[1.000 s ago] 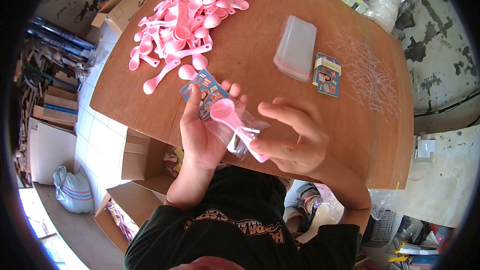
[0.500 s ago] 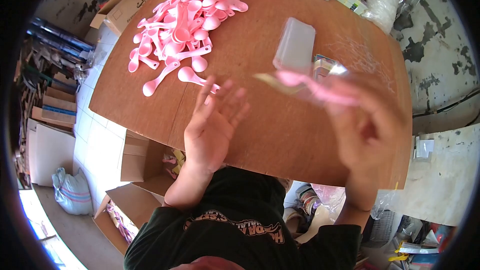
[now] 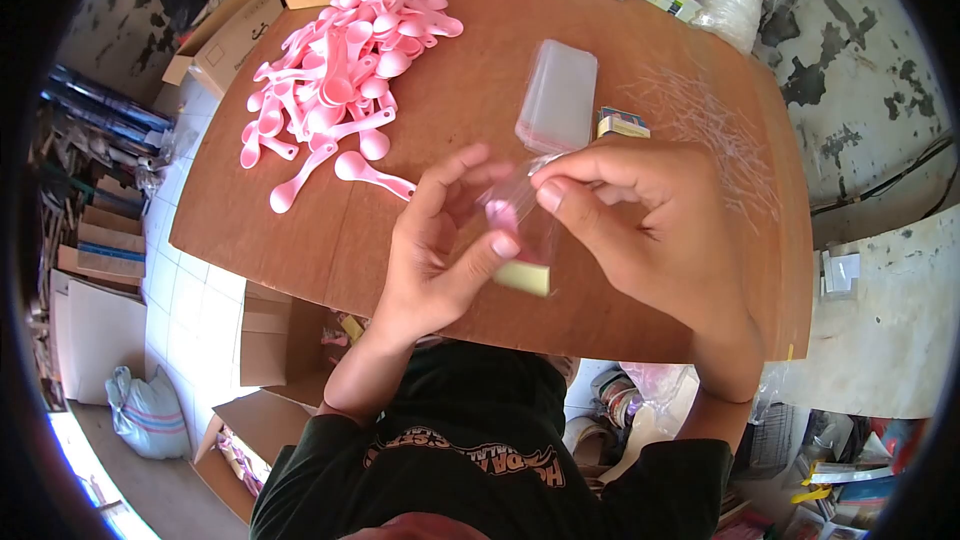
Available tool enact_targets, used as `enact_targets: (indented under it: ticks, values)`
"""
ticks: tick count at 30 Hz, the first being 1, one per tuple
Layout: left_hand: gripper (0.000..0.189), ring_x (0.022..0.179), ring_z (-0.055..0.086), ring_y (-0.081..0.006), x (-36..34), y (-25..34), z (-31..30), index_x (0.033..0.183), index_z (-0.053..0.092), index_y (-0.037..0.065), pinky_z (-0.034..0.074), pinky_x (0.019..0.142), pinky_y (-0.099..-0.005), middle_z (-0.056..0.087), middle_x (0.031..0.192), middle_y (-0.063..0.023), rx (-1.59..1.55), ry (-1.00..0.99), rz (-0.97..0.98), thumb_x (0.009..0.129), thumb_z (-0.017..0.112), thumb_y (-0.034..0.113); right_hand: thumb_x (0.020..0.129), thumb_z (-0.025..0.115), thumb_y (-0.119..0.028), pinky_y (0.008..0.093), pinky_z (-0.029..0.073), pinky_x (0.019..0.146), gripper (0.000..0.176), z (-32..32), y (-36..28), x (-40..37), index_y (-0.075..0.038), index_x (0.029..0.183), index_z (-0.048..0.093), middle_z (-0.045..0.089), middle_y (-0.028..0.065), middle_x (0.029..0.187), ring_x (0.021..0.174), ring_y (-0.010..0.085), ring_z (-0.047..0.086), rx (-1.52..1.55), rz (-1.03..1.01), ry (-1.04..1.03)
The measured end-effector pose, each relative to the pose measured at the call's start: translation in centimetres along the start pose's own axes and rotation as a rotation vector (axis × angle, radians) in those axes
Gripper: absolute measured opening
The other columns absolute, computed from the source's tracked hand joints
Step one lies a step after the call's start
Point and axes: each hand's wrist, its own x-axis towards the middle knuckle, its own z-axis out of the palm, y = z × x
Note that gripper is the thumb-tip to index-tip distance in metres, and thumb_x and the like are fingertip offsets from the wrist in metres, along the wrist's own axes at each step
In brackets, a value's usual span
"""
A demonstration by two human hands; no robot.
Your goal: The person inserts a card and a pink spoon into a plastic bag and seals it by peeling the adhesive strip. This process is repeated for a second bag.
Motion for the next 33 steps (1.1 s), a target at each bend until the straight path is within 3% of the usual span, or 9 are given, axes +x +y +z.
enact_targets:
  ticks: [2, 3, 4, 6, 9, 14, 16, 28, 33]
  values:
    - [0.050, 0.094, 0.062, -0.0166, -0.3, 0.5, 0.1, 0.131, 0.041, -0.002, 0.049, 0.082, -0.0279, 0.063, 0.104, -0.0133, -0.125, -0.002, -0.152, 0.087, 0.064, 0.004, 0.081, 0.067, -0.005, 0.0272, 0.054, 0.071, 0.020, 0.0, 0.1, -0.3, 0.000, 0.100, 0.066, 0.069, 0.0083, 0.092, 0.076, 0.0172, 0.065, 0.183, 0.139, -0.023]
    - [0.045, 0.087, 0.064, -0.0131, -0.5, 0.6, 0.1, 0.130, 0.042, -0.003, 0.051, 0.077, -0.0254, 0.066, 0.095, -0.0107, -0.244, 0.000, -0.305, 0.089, 0.061, 0.002, 0.081, 0.067, -0.005, 0.0272, 0.054, 0.071, 0.020, 0.1, 0.2, -0.3, 0.000, 0.100, 0.066, 0.069, 0.0083, 0.092, 0.076, 0.0172, 0.065, 0.180, 0.139, -0.017]
    - [0.039, 0.078, 0.063, -0.0085, -0.5, 0.5, 0.4, 0.129, 0.043, -0.004, 0.052, 0.067, -0.0227, 0.067, 0.084, -0.0069, -0.227, 0.014, -0.261, 0.092, 0.056, 0.001, 0.081, 0.067, -0.005, 0.0272, 0.054, 0.071, 0.027, 0.5, 0.3, -0.2, -0.001, 0.108, 0.063, 0.067, 0.0095, 0.098, 0.081, 0.0162, 0.064, 0.112, 0.043, 0.070]
    - [0.039, 0.079, 0.064, -0.0107, -0.6, 0.6, 0.3, 0.129, 0.043, -0.004, 0.052, 0.070, -0.0241, 0.067, 0.088, -0.0090, -0.215, -0.011, -0.299, 0.092, 0.055, 0.001, 0.081, 0.067, -0.004, 0.0265, 0.053, 0.071, 0.045, 0.3, 0.6, -0.3, -0.003, 0.123, 0.052, 0.063, 0.0120, 0.108, 0.092, 0.0140, 0.061, 0.025, -0.017, 0.075]
    - [0.038, 0.079, 0.064, -0.0115, -0.8, 0.4, 0.1, 0.128, 0.044, -0.004, 0.052, 0.070, -0.0238, 0.068, 0.088, -0.0100, -0.225, -0.073, -0.355, 0.092, 0.056, 0.001, 0.080, 0.069, -0.004, 0.0274, 0.050, 0.079, 0.049, 0.2, 1.4, -0.3, -0.002, 0.125, 0.049, 0.064, 0.0082, 0.100, 0.089, 0.0120, 0.059, 0.124, 0.100, -0.086]
    - [0.033, 0.070, 0.058, -0.0047, -1.3, 0.3, 0.8, 0.122, 0.052, -0.005, 0.049, 0.061, -0.0200, 0.067, 0.081, -0.0053, -0.193, -0.017, -0.363, 0.090, 0.059, 0.000, 0.079, 0.068, 0.000, 0.0250, 0.049, 0.071, 0.028, 0.6, 2.3, -0.1, -0.002, 0.106, 0.061, 0.065, 0.0063, 0.088, 0.077, 0.0117, 0.061, 0.182, 0.067, 0.057]
    - [0.033, 0.069, 0.058, -0.0044, -1.4, 0.4, 0.8, 0.121, 0.053, -0.005, 0.049, 0.059, -0.0198, 0.066, 0.080, -0.0056, -0.175, 0.010, -0.339, 0.089, 0.059, 0.000, 0.076, 0.069, 0.000, 0.0260, 0.049, 0.067, 0.015, 0.1, 1.7, 0.0, -0.003, 0.090, 0.066, 0.063, 0.0068, 0.084, 0.074, 0.0158, 0.061, -0.343, -0.415, 0.070]
    - [0.033, 0.063, 0.069, -0.0243, -1.5, 2.2, 1.0, 0.114, 0.057, -0.003, 0.053, 0.054, -0.0319, 0.065, 0.074, -0.0167, 0.586, -0.246, -0.067, 0.082, 0.064, 0.000, 0.055, 0.064, -0.008, 0.0326, 0.043, 0.052, 0.016, 2.2, 2.3, -1.6, -0.007, 0.067, 0.053, 0.049, 0.0018, 0.077, 0.070, 0.0188, 0.053, -0.885, -0.546, 0.113]
    - [0.038, 0.065, 0.068, -0.0285, -1.4, 1.8, 0.6, 0.113, 0.059, 0.001, 0.052, 0.054, -0.0345, 0.066, 0.078, -0.0155, 0.587, -0.321, 0.056, 0.079, 0.072, 0.011, 0.058, 0.070, -0.012, 0.0362, 0.046, 0.056, 0.018, 1.4, 4.0, -1.9, -0.013, 0.072, 0.059, 0.052, 0.0040, 0.076, 0.073, 0.0225, 0.054, -0.409, -0.280, 0.060]
